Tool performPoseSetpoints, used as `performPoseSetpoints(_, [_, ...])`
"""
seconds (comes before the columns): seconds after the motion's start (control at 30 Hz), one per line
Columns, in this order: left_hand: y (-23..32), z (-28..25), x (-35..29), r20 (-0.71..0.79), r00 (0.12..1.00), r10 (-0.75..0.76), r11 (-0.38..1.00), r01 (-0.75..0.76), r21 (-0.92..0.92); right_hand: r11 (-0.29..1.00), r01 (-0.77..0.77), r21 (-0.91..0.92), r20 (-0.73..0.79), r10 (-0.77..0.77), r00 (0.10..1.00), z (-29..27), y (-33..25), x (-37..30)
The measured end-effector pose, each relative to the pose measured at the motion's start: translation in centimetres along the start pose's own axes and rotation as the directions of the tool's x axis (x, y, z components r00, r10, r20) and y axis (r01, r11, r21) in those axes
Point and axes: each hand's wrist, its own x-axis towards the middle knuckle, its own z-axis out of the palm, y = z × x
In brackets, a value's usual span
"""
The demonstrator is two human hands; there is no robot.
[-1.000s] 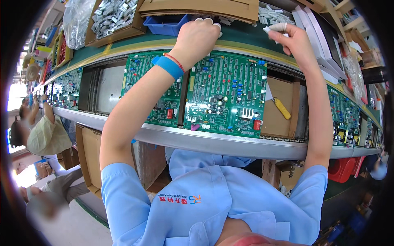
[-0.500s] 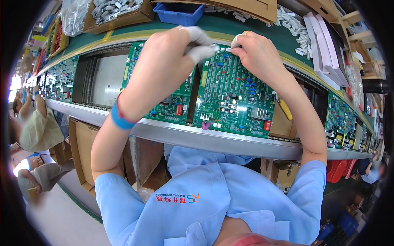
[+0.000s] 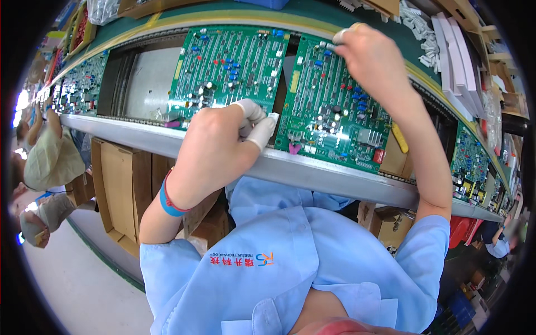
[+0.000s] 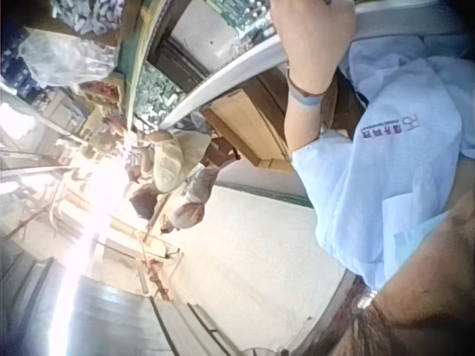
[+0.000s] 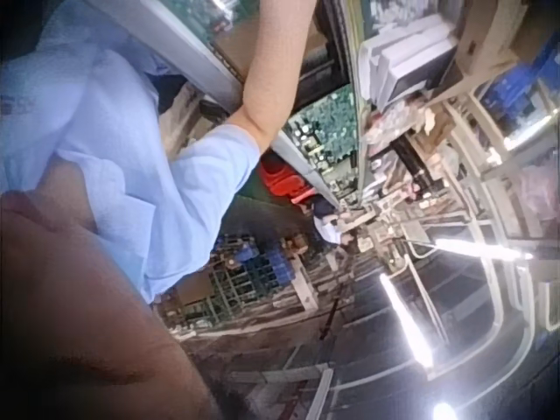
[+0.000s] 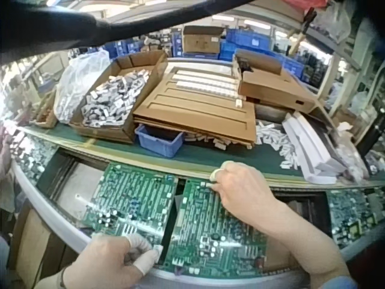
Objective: Manually assemble components onto printed circuit boards on an assembly line.
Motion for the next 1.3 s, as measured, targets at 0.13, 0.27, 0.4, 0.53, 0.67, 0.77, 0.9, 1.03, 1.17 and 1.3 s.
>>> performPoseSetpoints(0.13, [0.0,1.4,-0.1,0.024,0.995,0.100,0.973,-0.102,0.208,0.961,-0.109,0.254,0.041,0.101,0.994,-3.7,0.4,-0.4])
performPoseSetpoints(0.27, [-0.1,2.3,1.0,0.071,0.992,0.102,0.929,-0.120,0.351,0.896,-0.154,0.416,0.088,0.129,0.988,-4.7,0.6,-2.6])
performPoseSetpoints(0.4, [0.5,2.8,1.7,0.110,0.991,0.075,0.907,-0.113,0.405,0.753,-0.389,0.531,0.231,0.312,0.921,-5.7,1.3,-4.5])
performPoseSetpoints(0.53, [1.2,3.0,2.0,0.130,0.991,0.036,0.891,-0.091,0.445,0.763,-0.383,0.521,0.209,0.321,0.924,-6.1,3.3,-5.1])
performPoseSetpoints(0.67, [1.5,2.9,2.3,0.156,0.988,-0.004,0.891,-0.067,0.449,0.856,-0.318,0.407,0.141,0.285,0.948,-6.4,5.5,-5.2])
performPoseSetpoints(0.77, [1.3,2.9,2.8,0.180,0.984,0.005,0.902,-0.082,0.425,0.741,-0.575,0.346,0.249,0.518,0.818,-8.7,3.3,-3.3])
performPoseSetpoints(0.9, [1.9,2.4,3.1,0.213,0.976,0.037,0.875,-0.134,0.466,0.587,-0.521,0.619,0.274,0.460,0.844,-7.9,6.3,-4.2])
performPoseSetpoints(1.03, [3.3,0.5,3.3,0.194,0.981,0.011,0.934,-0.080,0.349,0.289,-0.521,0.803,0.422,0.342,0.840,-8.1,4.5,-4.2])
performPoseSetpoints(1.17, [4.8,1.3,3.5,-0.010,0.995,0.096,0.994,-0.096,-0.044,0.109,-0.436,0.893,0.411,0.196,0.890,-8.1,0.3,-4.3])
performPoseSetpoints(1.3, [4.9,3.0,3.8,-0.132,0.961,0.245,0.915,-0.274,-0.297,-0.077,-0.430,0.899,0.437,0.169,0.883,-8.1,-3.5,-4.0])
